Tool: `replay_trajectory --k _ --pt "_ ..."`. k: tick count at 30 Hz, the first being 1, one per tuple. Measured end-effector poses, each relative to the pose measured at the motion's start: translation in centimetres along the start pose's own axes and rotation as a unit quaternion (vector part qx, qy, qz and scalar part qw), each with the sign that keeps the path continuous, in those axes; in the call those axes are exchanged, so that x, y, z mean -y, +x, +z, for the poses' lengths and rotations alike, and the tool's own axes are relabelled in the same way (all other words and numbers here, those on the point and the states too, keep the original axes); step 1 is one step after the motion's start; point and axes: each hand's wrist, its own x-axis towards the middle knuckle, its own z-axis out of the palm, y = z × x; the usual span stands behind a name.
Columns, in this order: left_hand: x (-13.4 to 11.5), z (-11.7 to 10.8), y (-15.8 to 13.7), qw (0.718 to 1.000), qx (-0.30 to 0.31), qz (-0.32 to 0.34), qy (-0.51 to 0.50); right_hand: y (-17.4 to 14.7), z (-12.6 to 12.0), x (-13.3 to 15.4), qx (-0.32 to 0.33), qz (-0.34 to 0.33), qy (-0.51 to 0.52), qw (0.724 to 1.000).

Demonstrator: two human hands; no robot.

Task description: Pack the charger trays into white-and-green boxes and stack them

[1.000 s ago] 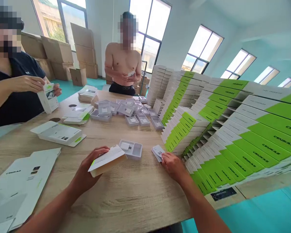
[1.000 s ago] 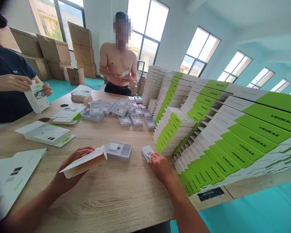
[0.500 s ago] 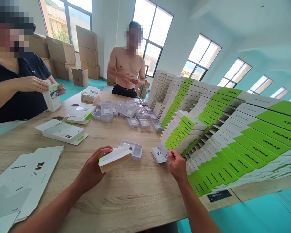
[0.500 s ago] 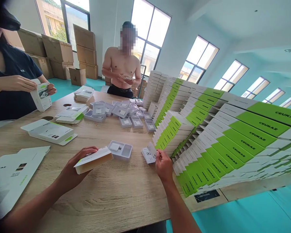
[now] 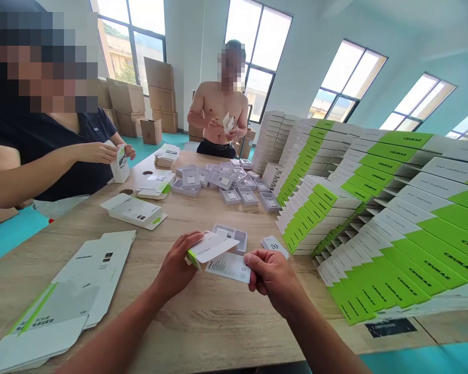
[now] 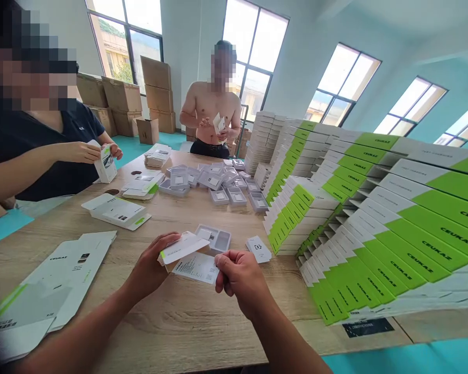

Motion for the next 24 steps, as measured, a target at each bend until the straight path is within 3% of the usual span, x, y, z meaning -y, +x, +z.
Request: replay_trajectory --k 7,11,13,16,17,20,24 --pt "0.3 0.0 0.1 1.000 -0.001 -0.022 0.019 1.2 1.1 -1.1 -0.041 -0.028 -0.022 0.999" --pt "0.6 -0.2 0.3 0.999 -0.013 -0.043 0.025 1.3 -1.8 -1.8 -0.107 -0.103 -0.131 0.980" --pt "0.8 -0.3 0.4 0.998 -0.023 -0.051 0.022 1.6 -5.1 -1.9 -0.195 -0.164 -0.257 0.932" --pt "1.3 -0.2 0.5 0.997 -0.039 -0.060 0.026 2.3 -10.7 -2.0 -0.327 -0.226 -0.403 0.825" --pt "1.4 -0.1 0.5 0.997 -0.042 -0.061 0.030 2.5 -12.2 -2.2 -0.349 -0.235 -0.427 0.801" --pt "1.5 0.0 0.4 0.997 -0.040 -0.053 0.035 3.1 -14.7 -3.3 -0.344 -0.255 -0.492 0.758" --pt "1.1 -0.1 0.4 0.998 -0.025 -0.038 0.043 3.3 -14.6 -5.9 -0.252 -0.279 -0.553 0.744"
